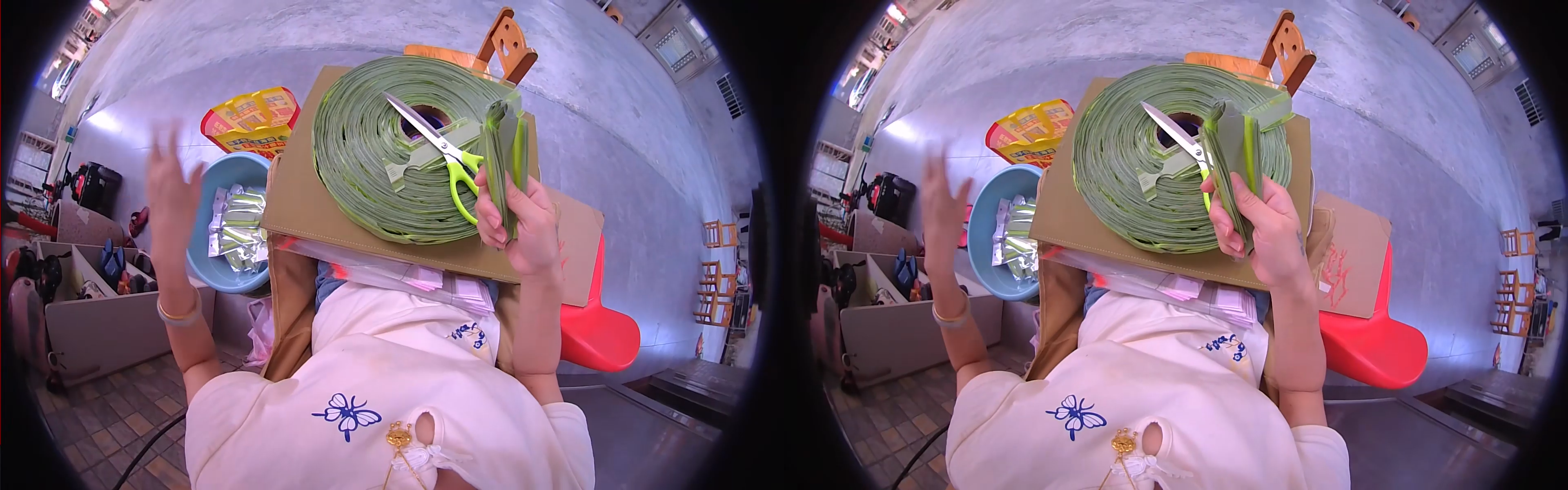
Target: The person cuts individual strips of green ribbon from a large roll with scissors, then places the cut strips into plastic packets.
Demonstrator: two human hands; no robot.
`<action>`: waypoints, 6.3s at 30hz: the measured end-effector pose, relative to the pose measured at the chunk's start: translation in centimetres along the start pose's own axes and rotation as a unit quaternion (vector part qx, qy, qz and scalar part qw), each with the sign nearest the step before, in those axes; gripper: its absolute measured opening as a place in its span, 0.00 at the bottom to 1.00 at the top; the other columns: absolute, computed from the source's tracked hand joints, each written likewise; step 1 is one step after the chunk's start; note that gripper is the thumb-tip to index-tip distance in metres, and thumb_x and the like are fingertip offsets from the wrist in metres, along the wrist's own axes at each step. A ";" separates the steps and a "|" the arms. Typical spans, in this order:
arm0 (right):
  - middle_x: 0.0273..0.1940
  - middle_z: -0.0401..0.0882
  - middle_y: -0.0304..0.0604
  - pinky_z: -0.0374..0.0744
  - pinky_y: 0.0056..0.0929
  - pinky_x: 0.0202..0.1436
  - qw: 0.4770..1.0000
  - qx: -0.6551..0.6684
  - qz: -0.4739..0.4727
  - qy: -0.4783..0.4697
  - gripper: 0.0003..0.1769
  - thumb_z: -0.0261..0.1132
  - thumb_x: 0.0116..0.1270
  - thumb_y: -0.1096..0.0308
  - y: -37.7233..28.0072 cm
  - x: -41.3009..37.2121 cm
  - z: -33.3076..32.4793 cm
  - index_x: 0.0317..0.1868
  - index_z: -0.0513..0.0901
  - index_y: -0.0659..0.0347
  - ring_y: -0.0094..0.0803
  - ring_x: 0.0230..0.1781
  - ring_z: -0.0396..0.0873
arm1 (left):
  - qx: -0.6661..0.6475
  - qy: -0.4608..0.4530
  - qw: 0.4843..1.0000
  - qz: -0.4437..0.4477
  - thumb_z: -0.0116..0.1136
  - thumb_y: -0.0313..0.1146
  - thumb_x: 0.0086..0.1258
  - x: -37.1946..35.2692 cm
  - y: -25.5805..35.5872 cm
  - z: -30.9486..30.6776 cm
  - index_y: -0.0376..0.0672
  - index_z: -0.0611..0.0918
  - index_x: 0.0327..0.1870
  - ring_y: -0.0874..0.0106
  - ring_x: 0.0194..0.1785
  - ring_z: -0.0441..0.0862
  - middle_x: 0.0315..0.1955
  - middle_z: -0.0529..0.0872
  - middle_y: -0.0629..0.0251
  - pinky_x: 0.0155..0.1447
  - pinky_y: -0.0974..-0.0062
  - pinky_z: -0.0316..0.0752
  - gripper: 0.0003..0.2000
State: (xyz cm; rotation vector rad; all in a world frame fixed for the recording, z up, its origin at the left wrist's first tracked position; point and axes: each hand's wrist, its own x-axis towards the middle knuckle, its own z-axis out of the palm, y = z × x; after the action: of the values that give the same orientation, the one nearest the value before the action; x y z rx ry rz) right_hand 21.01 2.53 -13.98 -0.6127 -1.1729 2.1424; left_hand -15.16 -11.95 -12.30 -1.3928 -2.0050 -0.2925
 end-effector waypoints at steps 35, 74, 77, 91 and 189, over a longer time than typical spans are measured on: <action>0.18 0.65 0.34 0.60 0.16 0.14 0.994 0.022 0.086 -0.067 0.20 0.48 0.72 0.61 -1.5 2.0 2.4 0.57 0.65 0.64 0.17 0.12 0.60 | -0.306 0.023 0.912 0.274 0.57 0.23 0.52 3.8 18.7 -2.4 0.42 0.80 0.30 0.67 0.32 0.80 0.30 0.79 0.65 0.31 0.71 0.75 0.05; 0.18 0.69 0.35 0.61 0.17 0.12 0.958 -0.225 0.176 -0.012 0.15 0.48 0.71 0.60 4.6 0.5 1.6 0.39 0.75 0.65 0.17 0.10 0.63 | -0.651 -0.131 0.739 -0.116 0.48 0.21 0.66 -0.6 19.4 1.9 0.28 0.68 0.59 0.67 0.44 0.83 0.49 0.78 0.44 0.37 0.76 0.76 0.20; 0.18 0.68 0.36 0.61 0.18 0.11 0.976 -0.051 0.211 0.005 0.16 0.47 0.72 0.60 5.1 0.8 1.6 0.40 0.73 0.65 0.19 0.10 0.62 | -0.564 -0.029 0.826 -0.007 0.47 0.18 0.63 -1.1 20.7 2.0 0.27 0.66 0.60 0.54 0.46 0.81 0.54 0.72 0.38 0.41 0.71 0.76 0.22; 0.19 0.67 0.37 0.62 0.19 0.11 0.956 0.151 0.240 -0.070 0.14 0.45 0.72 0.62 4.2 1.1 0.1 0.40 0.73 0.64 0.21 0.11 0.63 | -0.671 -0.257 0.687 0.106 0.51 0.12 0.49 0.1 18.5 0.3 0.46 0.83 0.46 0.69 0.32 0.83 0.33 0.85 0.55 0.39 0.79 0.74 0.24; 0.35 0.81 0.53 0.78 0.41 0.41 0.514 -0.660 0.269 0.478 0.12 0.64 0.51 0.63 15.9 -15.7 -46.6 0.34 0.80 0.59 0.50 0.40 0.79 | -0.488 -0.104 0.865 0.059 0.59 0.18 0.55 -7.7 16.3 1.7 0.40 0.74 0.56 0.80 0.16 0.67 0.33 0.75 0.63 0.21 0.81 0.65 0.24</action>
State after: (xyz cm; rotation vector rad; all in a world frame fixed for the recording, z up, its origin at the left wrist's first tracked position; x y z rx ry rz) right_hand 57.65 11.69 -49.33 -2.6008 -1.7390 0.3008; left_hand 0.39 -10.18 -21.51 -2.2046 -1.9828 -1.2814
